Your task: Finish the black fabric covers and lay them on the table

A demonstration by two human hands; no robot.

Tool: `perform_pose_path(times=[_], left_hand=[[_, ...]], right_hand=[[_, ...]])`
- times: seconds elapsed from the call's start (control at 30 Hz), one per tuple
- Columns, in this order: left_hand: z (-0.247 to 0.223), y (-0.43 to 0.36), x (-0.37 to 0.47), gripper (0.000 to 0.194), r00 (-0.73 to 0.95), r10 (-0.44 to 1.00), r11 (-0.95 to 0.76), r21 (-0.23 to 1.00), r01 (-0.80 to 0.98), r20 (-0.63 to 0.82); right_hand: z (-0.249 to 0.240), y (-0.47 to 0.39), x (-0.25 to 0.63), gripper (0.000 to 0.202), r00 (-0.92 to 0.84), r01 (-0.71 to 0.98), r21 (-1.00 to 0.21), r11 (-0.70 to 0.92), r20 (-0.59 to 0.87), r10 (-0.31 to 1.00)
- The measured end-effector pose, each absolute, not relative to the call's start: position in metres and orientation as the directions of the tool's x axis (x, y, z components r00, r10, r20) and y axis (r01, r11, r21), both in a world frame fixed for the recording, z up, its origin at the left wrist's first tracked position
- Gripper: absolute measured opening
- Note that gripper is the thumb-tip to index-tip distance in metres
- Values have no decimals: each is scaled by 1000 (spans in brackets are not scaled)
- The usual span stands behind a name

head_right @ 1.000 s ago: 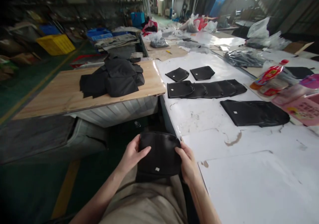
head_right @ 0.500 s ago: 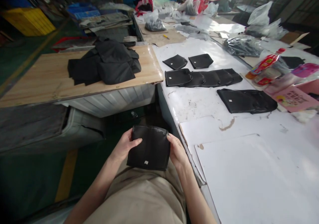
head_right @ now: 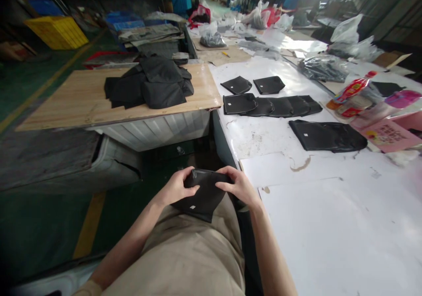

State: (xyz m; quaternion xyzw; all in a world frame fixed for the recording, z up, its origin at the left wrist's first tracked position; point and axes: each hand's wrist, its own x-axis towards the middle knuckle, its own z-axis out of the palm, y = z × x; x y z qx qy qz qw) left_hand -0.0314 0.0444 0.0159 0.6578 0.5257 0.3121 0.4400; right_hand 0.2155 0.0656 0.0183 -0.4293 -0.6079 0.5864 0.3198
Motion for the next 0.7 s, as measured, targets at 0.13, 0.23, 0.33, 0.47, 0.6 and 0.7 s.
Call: perform_pose_path(times=[0.13,0.23,0.33,0.47,0.6,0.7], left_hand=[[26,39,-22,13,353,936,-197,839,508,6],[22,39,-28,22,351,937,-183,848,497,-3],[4,40,-49,37,363,928,-91,896,435,-82],[-35,40,-82,43,340,915,51,899,434,-216],[-60,33,-103,34,347,888,146,900,410,-302],[-60,31,-107,27,368,848,231,890,392,-382]], right_hand=[[46,75,194,14,-581,419,-875,243,-53,812],[47,71,185,22,-593,452,-858,245,-83,801],[41,65,192,20,-524,392,-913,111,-122,843],[32,61,214,20,-395,312,-950,14,-116,911],[19,60,231,22,-280,327,-945,-2,-99,955],[6,58,233,20,-207,315,-949,-11,-80,975]])
